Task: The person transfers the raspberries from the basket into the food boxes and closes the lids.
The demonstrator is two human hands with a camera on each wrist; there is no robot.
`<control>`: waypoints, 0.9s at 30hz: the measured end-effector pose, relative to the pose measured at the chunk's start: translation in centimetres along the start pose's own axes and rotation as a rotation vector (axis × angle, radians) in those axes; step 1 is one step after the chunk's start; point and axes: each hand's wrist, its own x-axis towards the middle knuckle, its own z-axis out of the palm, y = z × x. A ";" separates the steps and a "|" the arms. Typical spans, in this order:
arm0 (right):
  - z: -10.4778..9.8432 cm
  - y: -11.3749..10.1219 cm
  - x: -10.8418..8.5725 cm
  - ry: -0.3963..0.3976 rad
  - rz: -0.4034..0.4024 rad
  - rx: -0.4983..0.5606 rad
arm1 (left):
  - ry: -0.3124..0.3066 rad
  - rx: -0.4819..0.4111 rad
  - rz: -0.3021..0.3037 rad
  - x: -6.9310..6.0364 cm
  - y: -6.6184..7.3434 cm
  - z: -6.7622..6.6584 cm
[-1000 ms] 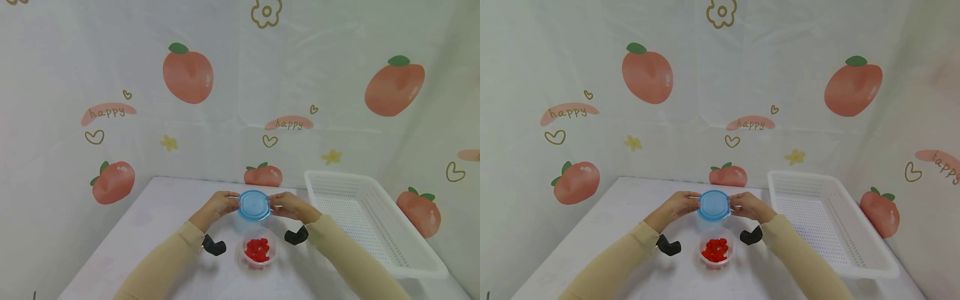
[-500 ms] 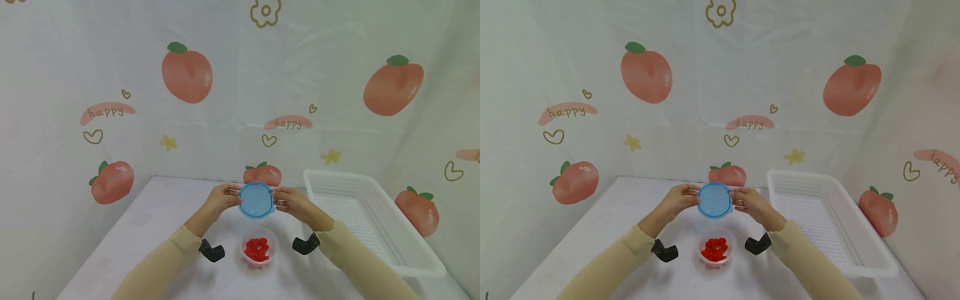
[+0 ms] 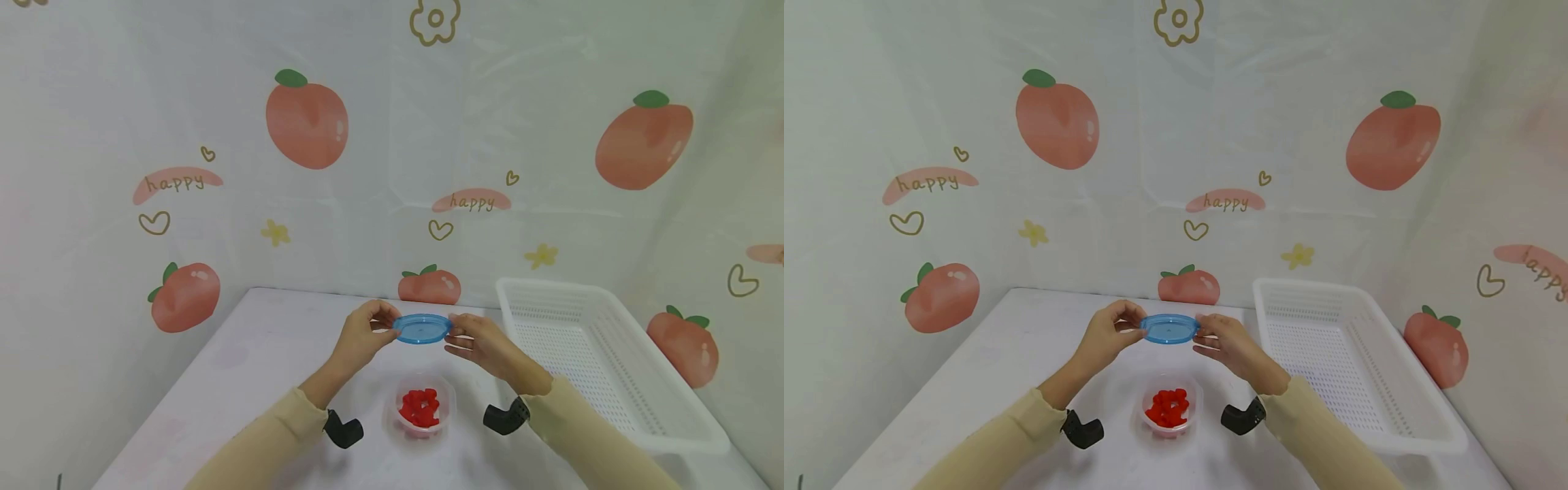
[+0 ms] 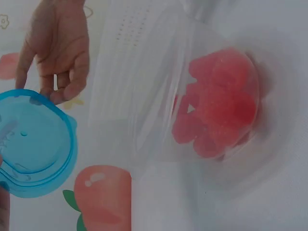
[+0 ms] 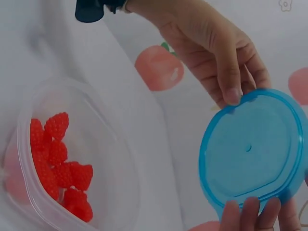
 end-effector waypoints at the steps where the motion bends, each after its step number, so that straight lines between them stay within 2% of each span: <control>1: 0.0 0.0 -0.1 -0.016 0.001 0.035 | 0.011 0.005 0.026 -0.1 0.0 0.1; 5: 0.0 0.1 -0.6 -0.073 0.013 0.127 | 0.035 0.017 0.110 -0.5 0.2 0.1; 8: 0.1 0.2 -1.0 -0.118 0.014 0.139 | 0.047 0.045 0.130 -0.8 0.3 0.1; 11: 0.1 0.5 -1.2 -0.156 0.005 0.155 | 0.060 0.064 0.125 -0.9 0.3 0.1; 15: 0.1 0.8 -1.2 -0.186 -0.013 0.170 | 0.055 0.027 0.067 -1.0 0.2 0.2; 22: 0.0 1.2 -1.2 -0.169 -0.038 0.134 | 0.011 -0.073 -0.096 -1.2 0.0 0.2; 27: 0.0 1.5 -1.1 -0.151 -0.045 0.102 | -0.004 -0.102 -0.153 -1.3 -0.1 -0.1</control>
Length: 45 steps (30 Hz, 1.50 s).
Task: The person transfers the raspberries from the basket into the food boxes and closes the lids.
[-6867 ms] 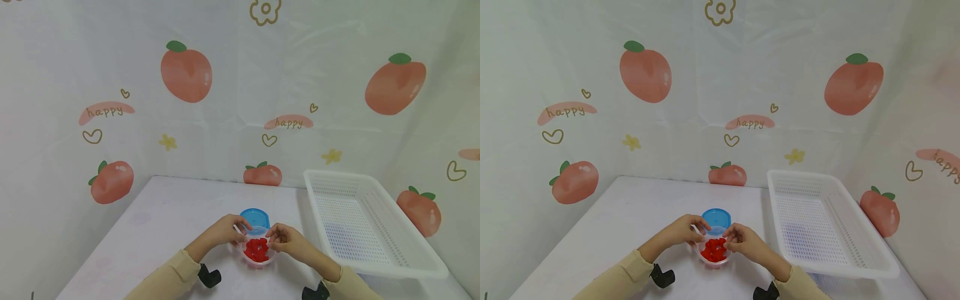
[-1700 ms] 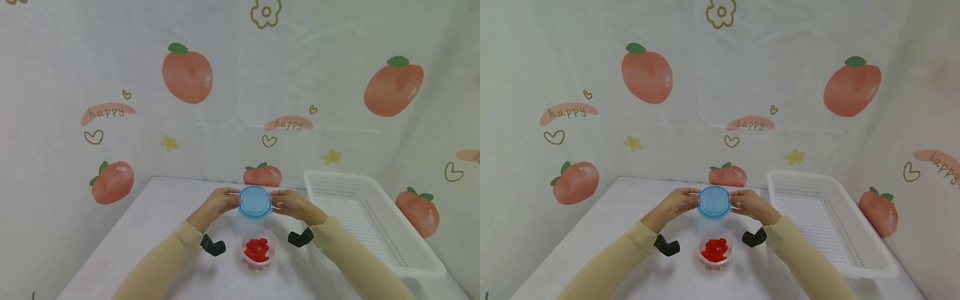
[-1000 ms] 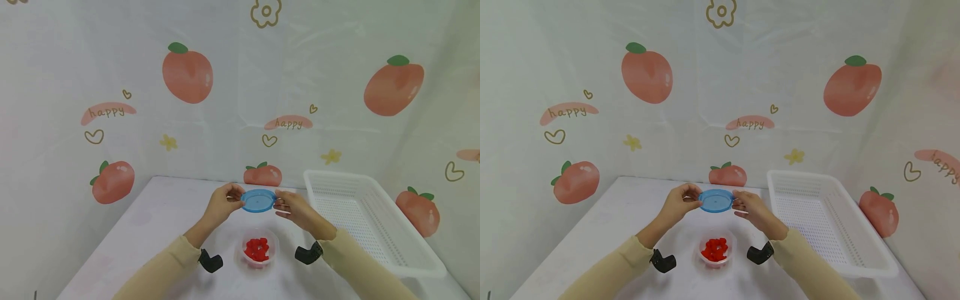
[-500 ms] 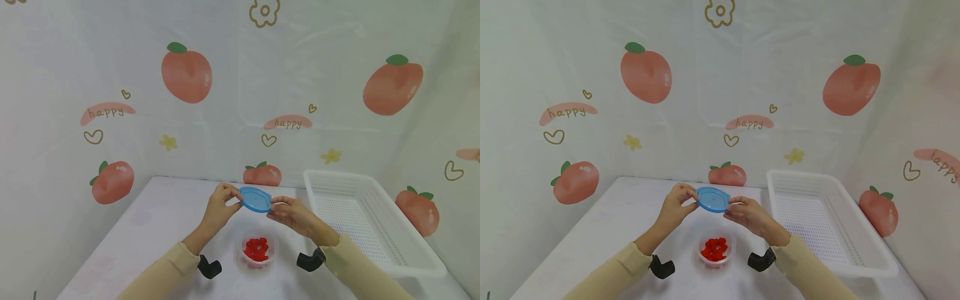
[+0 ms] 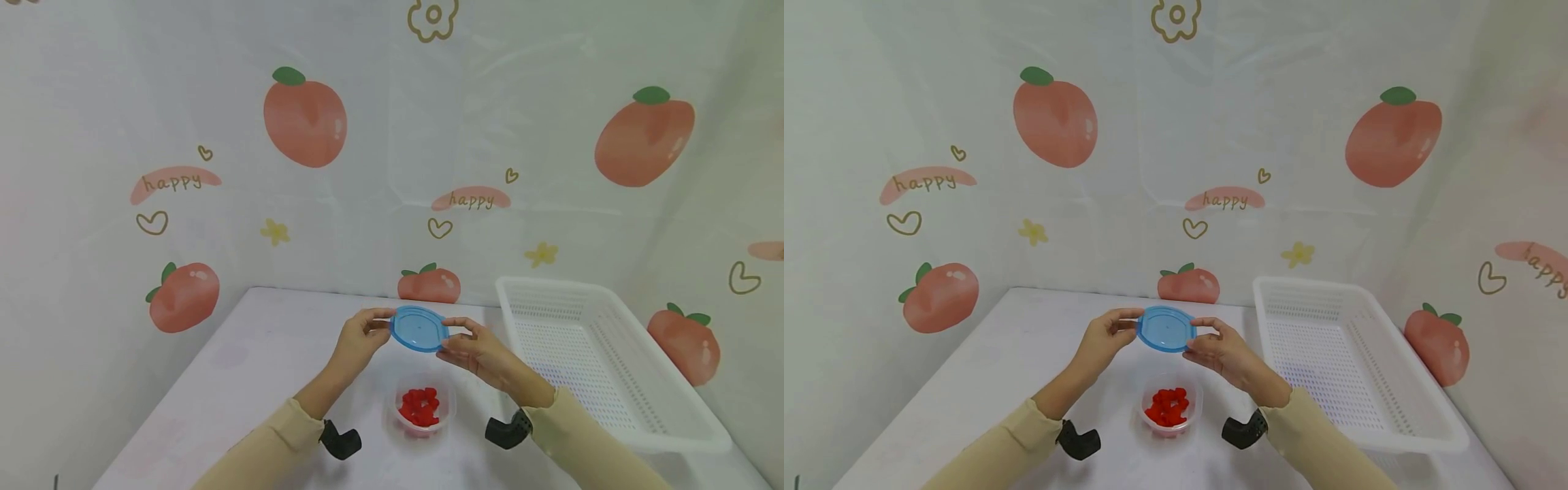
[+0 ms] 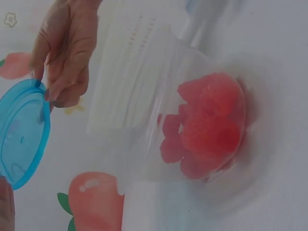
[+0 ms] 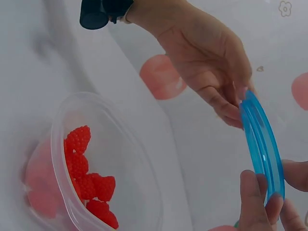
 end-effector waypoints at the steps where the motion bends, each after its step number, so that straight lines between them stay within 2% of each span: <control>1: 0.0 0.0 0.0 0.003 0.000 -0.003 | -0.005 -0.010 -0.010 0.0 0.0 -0.1; 8: 0.2 0.0 -0.3 0.011 -0.002 -0.032 | -0.059 -0.123 -0.113 0.1 -0.2 -0.4; 16: 0.8 0.4 -1.3 0.035 0.003 -0.243 | -0.111 -0.115 -0.170 -0.4 -0.8 -0.7; 22: 1.3 1.1 -2.1 0.072 0.031 -0.291 | -0.124 -0.089 -0.217 -1.0 -1.0 -0.6; 25: 1.4 1.4 -2.6 0.055 0.022 -0.302 | -0.146 -0.076 -0.235 -1.4 -0.9 -0.6; 30: 1.5 1.9 -3.4 0.028 0.009 -0.319 | -0.200 -0.078 -0.241 -2.0 -1.2 -0.6; 35: 1.4 2.4 -3.8 0.035 -0.002 -0.333 | -0.244 -0.111 -0.241 -2.3 -1.7 -0.6; 45: 1.1 3.4 -3.9 0.073 -0.030 -0.357 | -0.266 -0.102 -0.256 -2.9 -2.3 -0.3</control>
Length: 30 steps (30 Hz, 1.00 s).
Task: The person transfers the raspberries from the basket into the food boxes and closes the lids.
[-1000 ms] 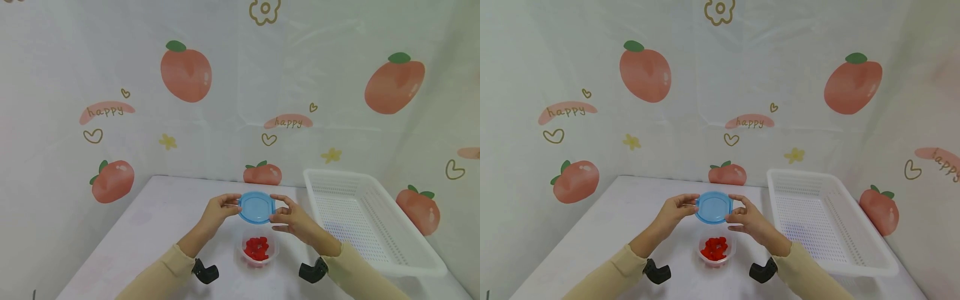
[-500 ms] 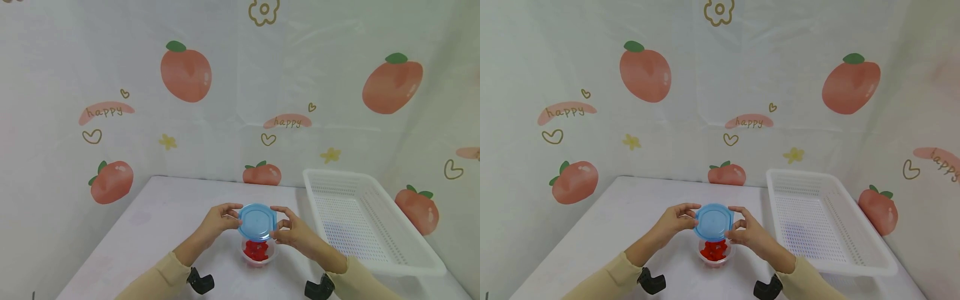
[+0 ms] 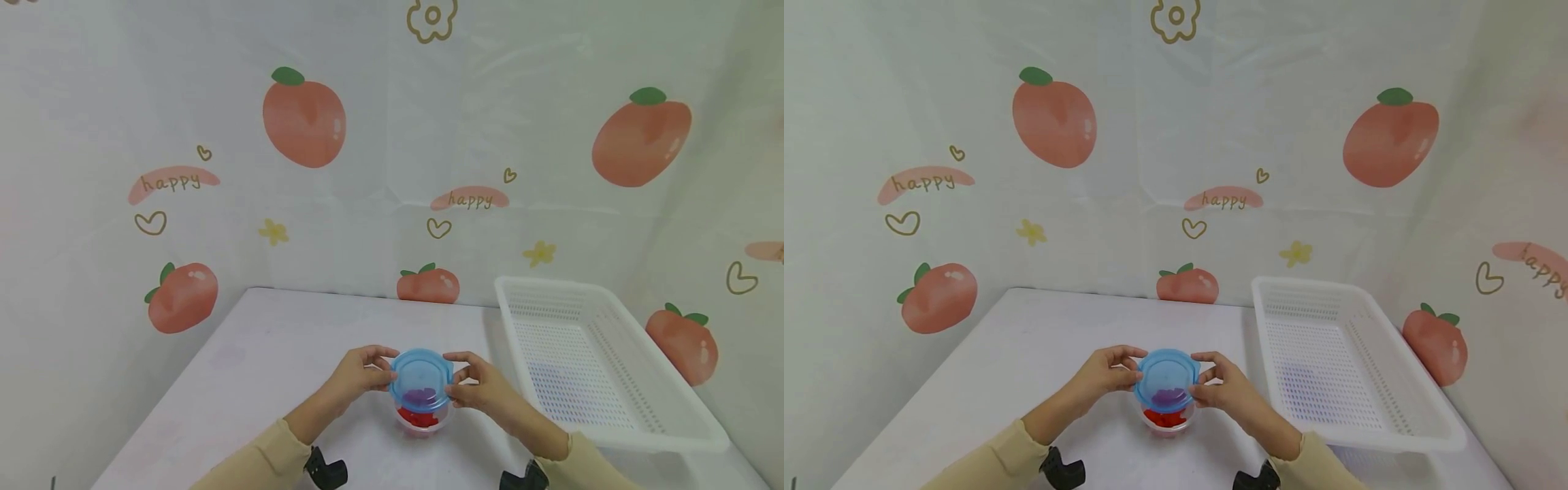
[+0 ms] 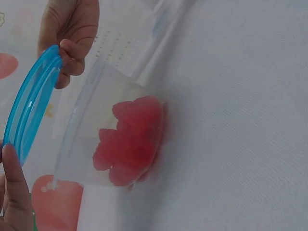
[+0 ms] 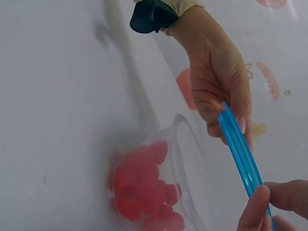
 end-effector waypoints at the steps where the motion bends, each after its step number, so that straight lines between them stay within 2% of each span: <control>1: 0.0 0.1 0.0 0.005 -0.002 0.001 | -0.001 0.001 -0.001 0.0 -0.1 0.0; 8: 0.2 1.0 0.3 0.030 -0.016 0.012 | -0.016 -0.003 -0.002 0.5 -0.9 0.1; 16: 0.4 1.7 0.5 0.016 -0.005 0.019 | -0.029 -0.016 -0.024 0.7 -1.8 0.2; 30: 0.3 1.2 0.5 0.014 0.015 -0.021 | -0.017 0.034 -0.064 1.1 -1.5 0.3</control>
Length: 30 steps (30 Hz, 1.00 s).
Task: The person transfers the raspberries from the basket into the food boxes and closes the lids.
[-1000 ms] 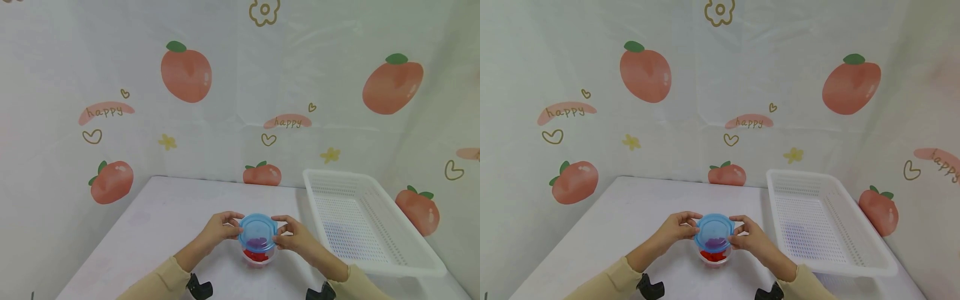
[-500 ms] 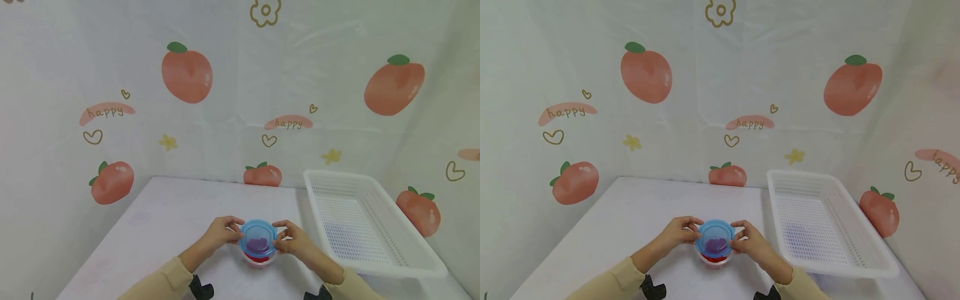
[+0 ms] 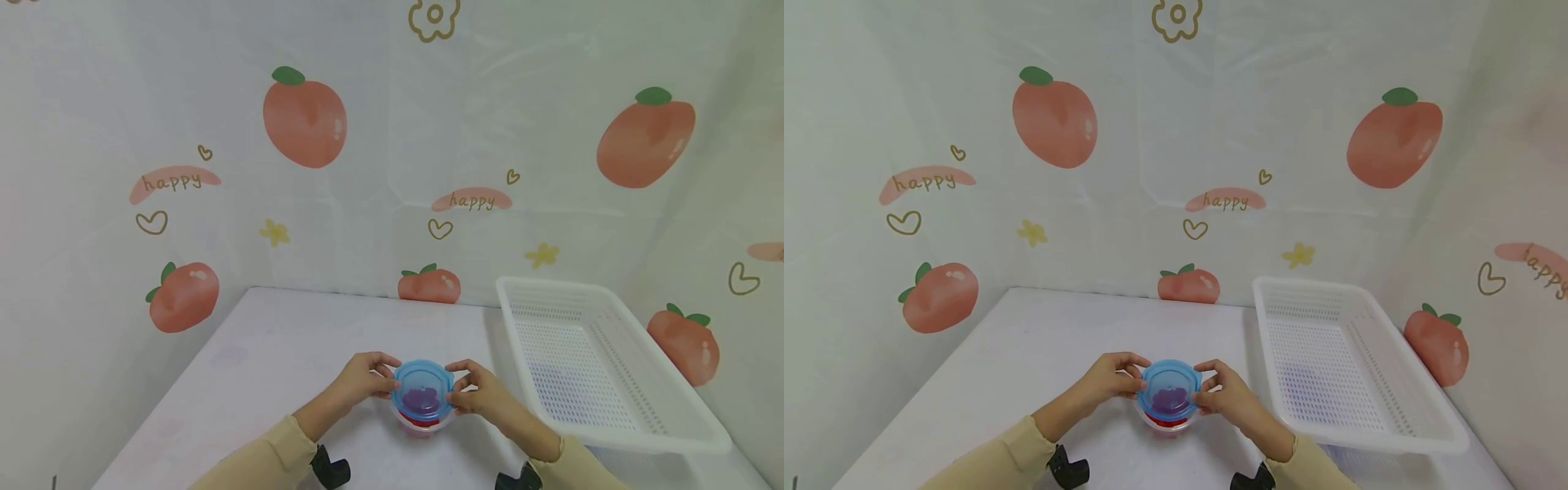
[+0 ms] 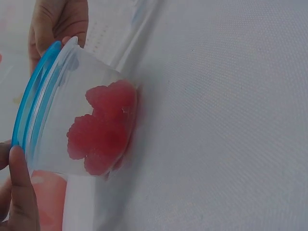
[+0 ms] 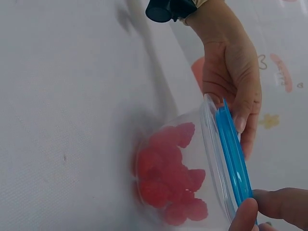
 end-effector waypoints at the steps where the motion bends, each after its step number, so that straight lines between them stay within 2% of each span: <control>1: 0.0 0.0 0.0 -0.001 0.002 -0.003 | -0.002 0.002 -0.002 0.0 0.0 0.0; 10: -0.2 0.2 0.1 -0.012 0.017 -0.028 | -0.033 0.014 0.000 -0.1 0.4 -0.1; 16: -0.2 0.2 0.0 -0.010 0.035 -0.057 | -0.037 0.032 -0.019 0.0 0.6 0.1; 26: -0.2 -0.1 -0.3 -0.036 0.048 -0.058 | -0.077 0.042 -0.034 -0.1 1.1 -0.1; 30: -0.1 -0.1 -0.4 -0.034 0.053 -0.064 | -0.070 0.071 -0.050 0.0 1.1 -0.1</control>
